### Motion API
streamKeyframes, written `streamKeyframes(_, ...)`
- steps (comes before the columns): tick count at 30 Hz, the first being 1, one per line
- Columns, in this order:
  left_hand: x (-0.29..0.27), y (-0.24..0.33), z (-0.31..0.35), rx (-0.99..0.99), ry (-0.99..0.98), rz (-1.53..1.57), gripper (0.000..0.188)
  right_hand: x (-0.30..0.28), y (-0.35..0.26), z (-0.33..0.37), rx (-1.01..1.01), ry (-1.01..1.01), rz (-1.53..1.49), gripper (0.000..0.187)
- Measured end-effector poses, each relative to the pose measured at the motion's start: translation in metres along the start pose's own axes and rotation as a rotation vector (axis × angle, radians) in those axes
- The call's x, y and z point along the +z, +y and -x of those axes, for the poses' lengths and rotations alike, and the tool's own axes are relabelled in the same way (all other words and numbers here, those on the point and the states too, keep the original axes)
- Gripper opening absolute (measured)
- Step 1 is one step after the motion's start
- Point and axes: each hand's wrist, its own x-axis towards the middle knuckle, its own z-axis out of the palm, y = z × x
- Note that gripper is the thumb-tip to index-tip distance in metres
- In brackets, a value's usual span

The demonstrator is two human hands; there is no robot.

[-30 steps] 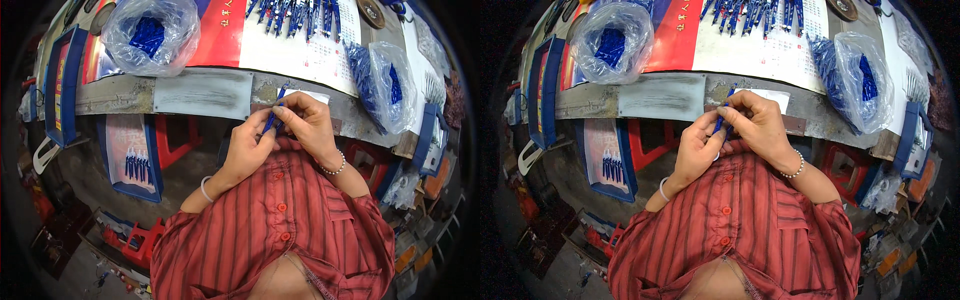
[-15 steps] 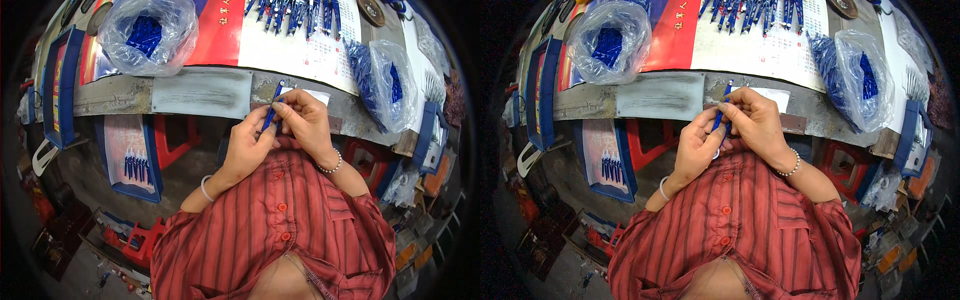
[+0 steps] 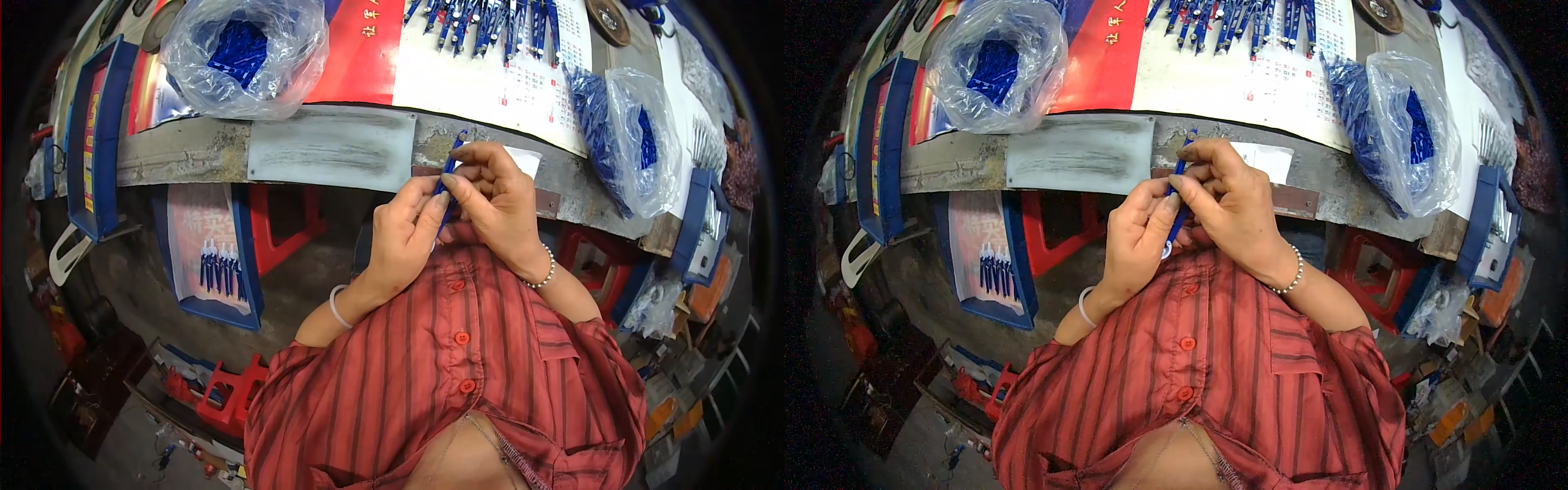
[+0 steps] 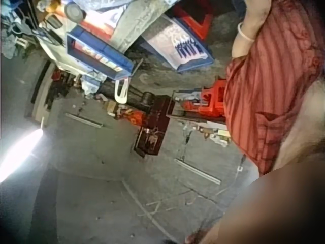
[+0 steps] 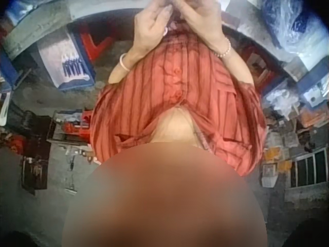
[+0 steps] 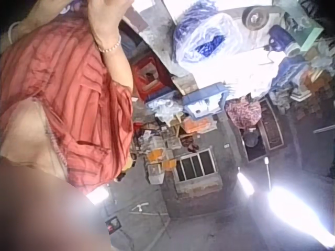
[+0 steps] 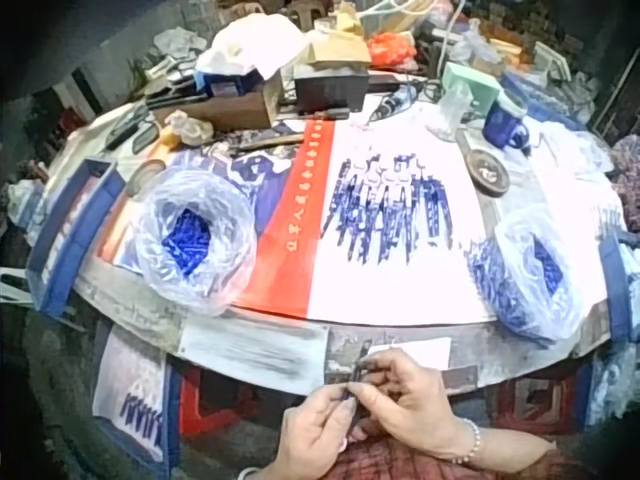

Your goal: Assembling small blue plastic tools by attaching white tips to the blue bodies.

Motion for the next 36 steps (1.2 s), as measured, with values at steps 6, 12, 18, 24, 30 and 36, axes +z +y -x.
streamKeyframes(6,0.001,-0.002,0.002,-0.029,-0.023,0.049,0.024,-0.003,-0.006,-0.001,0.038,0.028,-0.038,0.019)
streamKeyframes(12,0.0,-0.002,0.003,-0.031,-0.102,-0.029,0.042,-0.004,-0.004,-0.001,0.039,0.049,-0.101,0.017)
streamKeyframes(18,-0.001,-0.001,0.003,-0.032,-0.103,-0.028,0.043,-0.002,-0.004,0.0,-0.023,0.071,-0.058,0.017)
streamKeyframes(24,-0.001,-0.001,0.003,0.002,-0.094,-0.05,0.04,-0.004,-0.006,-0.002,-0.108,0.06,0.125,0.016)
streamKeyframes(30,-0.005,0.001,0.002,-0.032,-0.1,-0.006,0.031,-0.004,-0.005,0.0,-0.159,0.032,0.218,0.025)
streamKeyframes(36,-0.001,0.012,0.003,0.111,0.026,0.038,0.021,0.003,-0.001,0.008,-0.219,0.191,-0.177,0.056)
